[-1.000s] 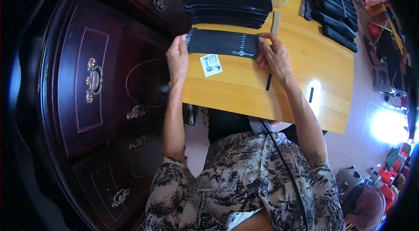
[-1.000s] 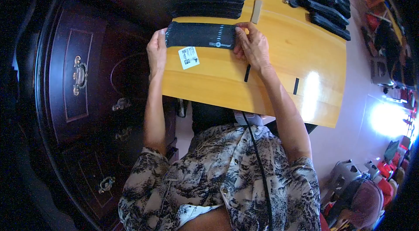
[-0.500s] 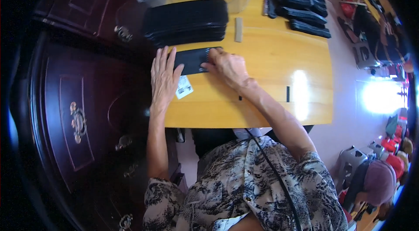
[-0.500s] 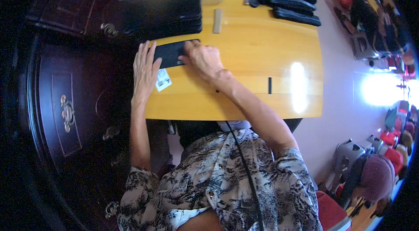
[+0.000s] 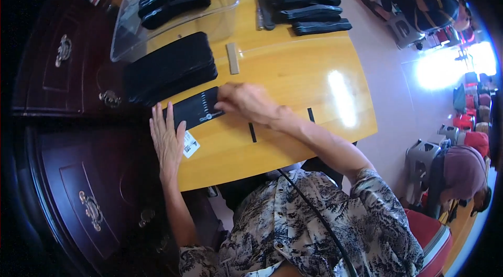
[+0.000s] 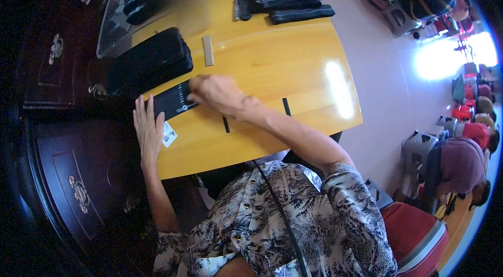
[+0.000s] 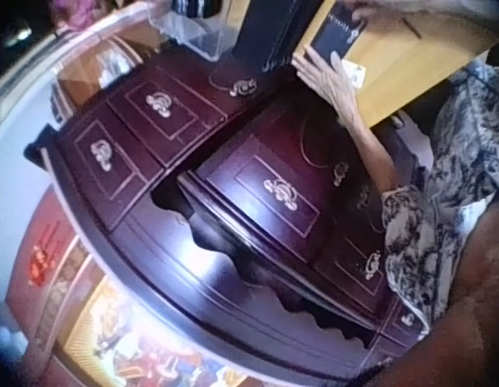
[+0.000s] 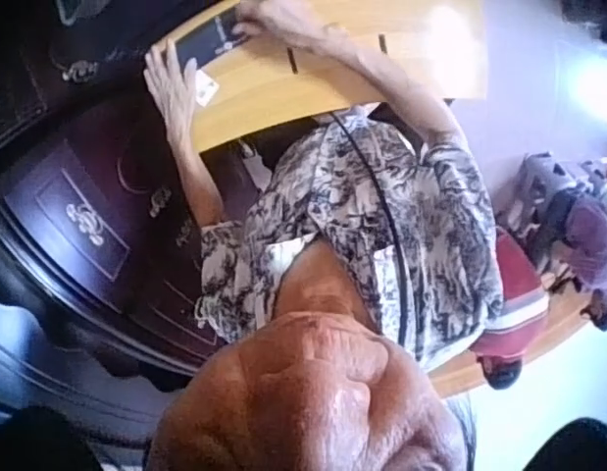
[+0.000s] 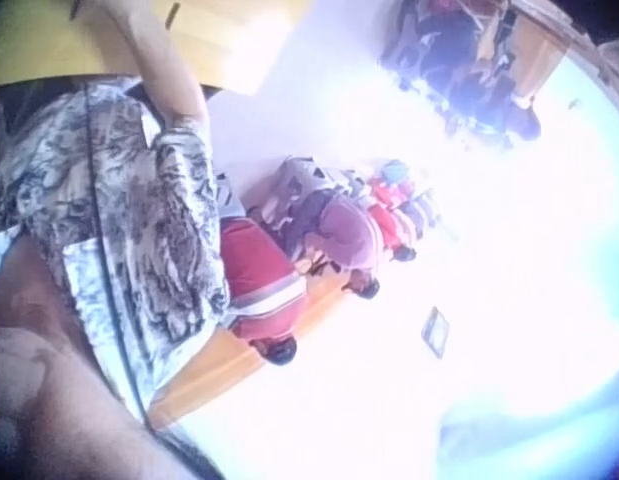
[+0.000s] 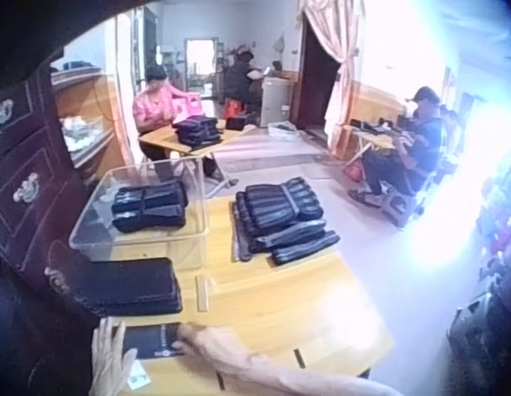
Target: Organizing and stacking black elastic textile straps on a wooden table.
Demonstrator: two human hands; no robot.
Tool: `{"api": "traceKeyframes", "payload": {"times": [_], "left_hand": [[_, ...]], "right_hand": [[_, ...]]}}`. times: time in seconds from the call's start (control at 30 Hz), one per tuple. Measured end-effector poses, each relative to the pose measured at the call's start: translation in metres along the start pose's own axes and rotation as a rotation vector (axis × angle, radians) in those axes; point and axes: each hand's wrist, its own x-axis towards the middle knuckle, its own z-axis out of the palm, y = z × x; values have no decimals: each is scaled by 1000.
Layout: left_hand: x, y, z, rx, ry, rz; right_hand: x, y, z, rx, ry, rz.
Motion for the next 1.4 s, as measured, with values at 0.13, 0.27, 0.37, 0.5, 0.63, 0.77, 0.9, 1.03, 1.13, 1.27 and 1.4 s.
{"api": "traceKeyframes", "payload": {"times": [0.13, 0.27, 0.37, 0.5, 0.63, 0.77, 0.9, 1.03, 1.13, 1.27, 1.4], "left_hand": [[2, 5, -9, -12, 38, 41], [-4, 8, -16, -4, 160, 76], [-9, 24, -23, -102, 225, 91], [-18, 58, -42, -195, 190, 103], [-21, 95, -53, -295, 142, 137], [-15, 125, -39, -423, 100, 200], [-5, 148, -37, -481, 28, 252], [6, 171, -35, -536, -9, 305], [13, 187, -38, -566, 5, 334], [18, 202, -40, -653, 27, 351], [35, 229, -38, -790, 11, 342]], "right_hand": [[-21, 60, -75, -178, 359, 291], [-36, 114, -135, -464, 526, 284], [-45, 137, -153, -487, 585, 265], [-50, 157, -184, -411, 677, 374], [-44, 198, -217, -274, 728, 514], [-44, 225, -224, 70, 734, 537], [-38, 221, -226, 154, 640, 532], [-44, 226, -231, 227, 656, 504], [-45, 215, -245, 0, 534, 420], [-50, 173, -243, 243, 514, 373], [-60, 165, -237, 415, 550, 264]]}}
